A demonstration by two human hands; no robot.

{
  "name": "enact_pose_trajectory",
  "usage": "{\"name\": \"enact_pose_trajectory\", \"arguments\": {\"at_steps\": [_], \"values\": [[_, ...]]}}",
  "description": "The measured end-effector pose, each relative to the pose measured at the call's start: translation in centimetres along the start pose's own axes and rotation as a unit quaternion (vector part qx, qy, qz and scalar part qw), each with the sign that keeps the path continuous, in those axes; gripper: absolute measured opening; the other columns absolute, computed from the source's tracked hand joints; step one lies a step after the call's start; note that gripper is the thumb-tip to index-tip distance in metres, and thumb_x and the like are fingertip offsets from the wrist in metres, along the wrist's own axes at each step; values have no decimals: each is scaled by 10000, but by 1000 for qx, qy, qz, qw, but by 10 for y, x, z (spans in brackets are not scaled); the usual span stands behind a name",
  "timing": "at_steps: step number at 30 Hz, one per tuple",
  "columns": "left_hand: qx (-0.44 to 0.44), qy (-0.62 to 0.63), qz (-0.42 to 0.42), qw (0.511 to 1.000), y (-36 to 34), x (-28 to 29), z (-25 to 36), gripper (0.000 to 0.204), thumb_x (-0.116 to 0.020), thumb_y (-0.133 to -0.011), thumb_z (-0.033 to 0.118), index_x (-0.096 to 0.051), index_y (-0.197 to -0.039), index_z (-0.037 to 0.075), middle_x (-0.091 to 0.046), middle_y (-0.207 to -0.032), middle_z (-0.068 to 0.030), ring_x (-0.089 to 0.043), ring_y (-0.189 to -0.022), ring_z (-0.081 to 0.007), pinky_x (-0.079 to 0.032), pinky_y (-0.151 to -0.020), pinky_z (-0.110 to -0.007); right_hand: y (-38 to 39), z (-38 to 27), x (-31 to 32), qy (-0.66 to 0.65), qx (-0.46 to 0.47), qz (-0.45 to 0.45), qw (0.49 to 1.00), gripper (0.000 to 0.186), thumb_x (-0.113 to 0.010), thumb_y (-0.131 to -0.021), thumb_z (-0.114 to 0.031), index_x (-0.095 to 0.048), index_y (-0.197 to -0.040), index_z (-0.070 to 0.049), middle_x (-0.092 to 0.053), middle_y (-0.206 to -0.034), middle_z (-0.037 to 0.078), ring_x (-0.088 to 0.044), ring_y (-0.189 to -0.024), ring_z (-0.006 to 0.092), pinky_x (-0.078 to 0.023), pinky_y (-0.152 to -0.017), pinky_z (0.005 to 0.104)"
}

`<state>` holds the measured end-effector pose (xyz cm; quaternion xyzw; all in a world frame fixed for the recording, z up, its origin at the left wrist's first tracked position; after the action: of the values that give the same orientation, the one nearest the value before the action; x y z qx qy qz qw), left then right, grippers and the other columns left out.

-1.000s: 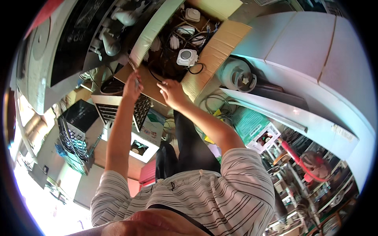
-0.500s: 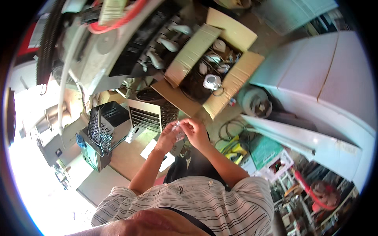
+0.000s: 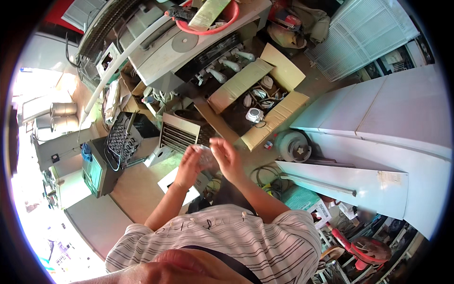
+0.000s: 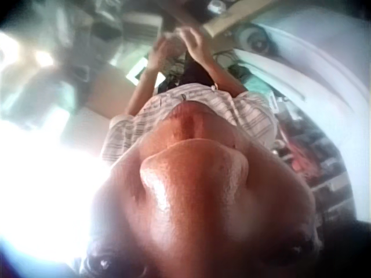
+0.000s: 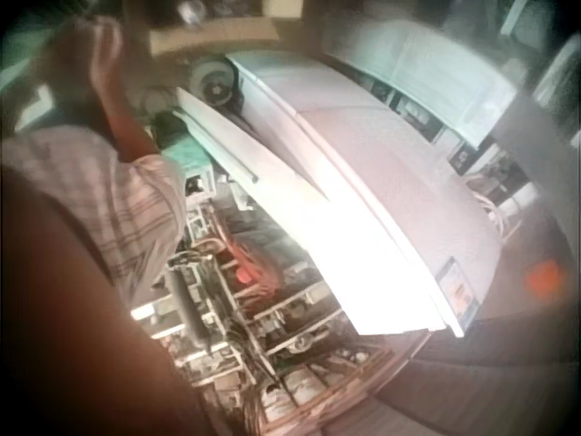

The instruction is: The person takes a bag of screws from a box and then attaches a white fan blade to a motor using a screwdriver.

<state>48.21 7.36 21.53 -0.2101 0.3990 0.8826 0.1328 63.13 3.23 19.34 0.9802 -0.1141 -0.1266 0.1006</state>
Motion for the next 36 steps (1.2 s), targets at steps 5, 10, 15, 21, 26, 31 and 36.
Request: {"name": "enact_pose_trajectory", "arguments": {"at_steps": [5, 10, 15, 21, 26, 31, 36], "values": [[-71, 139, -41, 987, 1, 11, 17, 228, -532, -974, 284, -548, -1116, 107, -626, -1103, -40, -595, -1037, -169, -479, -932, -365, -12, -29, -18, 56, 48, -43, 996, 200, -639, -919, -131, -614, -1076, -9, -634, -916, 18, -592, -820, 74, -474, -741, 225], [-43, 187, -67, 979, 23, 7, 45, 287, -482, -993, 301, -559, -1169, 87, -625, -1170, -74, -605, -1074, -201, -486, -959, -400, -20, -38, -33, 11, 27, -76, 997, 89, -616, -930, -78, -592, -1007, -41, -594, -911, -42, -532, -836, 18, -441, -736, 187], [-43, 198, -119, 972, 51, 20, 63, 343, -400, -1015, 311, -550, -1190, 56, -644, -1142, -91, -626, -1045, -229, -516, -925, -399, -7, -58, -61, -34, 36, -78, 996, 73, -594, -944, -91, -581, -969, -23, -573, -845, -43, -519, -773, 15, -429, -685, 175], [-11, 154, -170, 973, 85, 60, 53, 446, -363, -1022, 383, -541, -1228, 29, -638, -1164, -111, -626, -1074, -235, -545, -906, -405, 43, -43, -89, -6, 47, -40, 998, 106, -599, -947, -115, -599, -969, -11, -582, -817, -40, -513, -746, 15, -422, -653, 175], [10, 51, -212, 976, 122, 108, 36, 337, -440, -1012, 294, -551, -1208, 43, -644, -1137, -90, -632, -1053, -193, -561, -893, -379, 116, -31, -132, -21, 80, 82, 993, 135, -598, -952, -151, -615, -988, -22, -626, -843, -14, -540, -756, 31, -439, -662, 189], [37, 28, -216, 975, 186, 148, 12, 297, -438, -1008, 236, -566, -1186, 36, -625, -1114, -46, -614, -1032, -141, -546, -880, -334, 208, -1, -182, 108, 217, 172, 955, 141, -621, -934, -148, -658, -995, -26, -659, -904, 14, -587, -768, 78, -476, -651, 226], [30, -50, -289, 955, 235, 175, -33, 339, -456, -1001, 259, -558, -1231, 33, -588, -1223, -75, -584, -1102, -167, -495, -951, -350, 281, 21, -219, 349, 175, 281, 877, 171, -739, -804, -117, -692, -952, -48, -650, -874, 81, -647, -758, 164, -514, -660, 279]]}}
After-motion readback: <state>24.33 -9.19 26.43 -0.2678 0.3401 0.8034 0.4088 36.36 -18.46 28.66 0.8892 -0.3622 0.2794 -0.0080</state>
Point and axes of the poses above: each hand's wrist, its own y-axis away from the middle knuckle, its own x-axis out of the back of the hand, z = x × y, the point moved 1 cm from there along -y, towards the middle knuckle
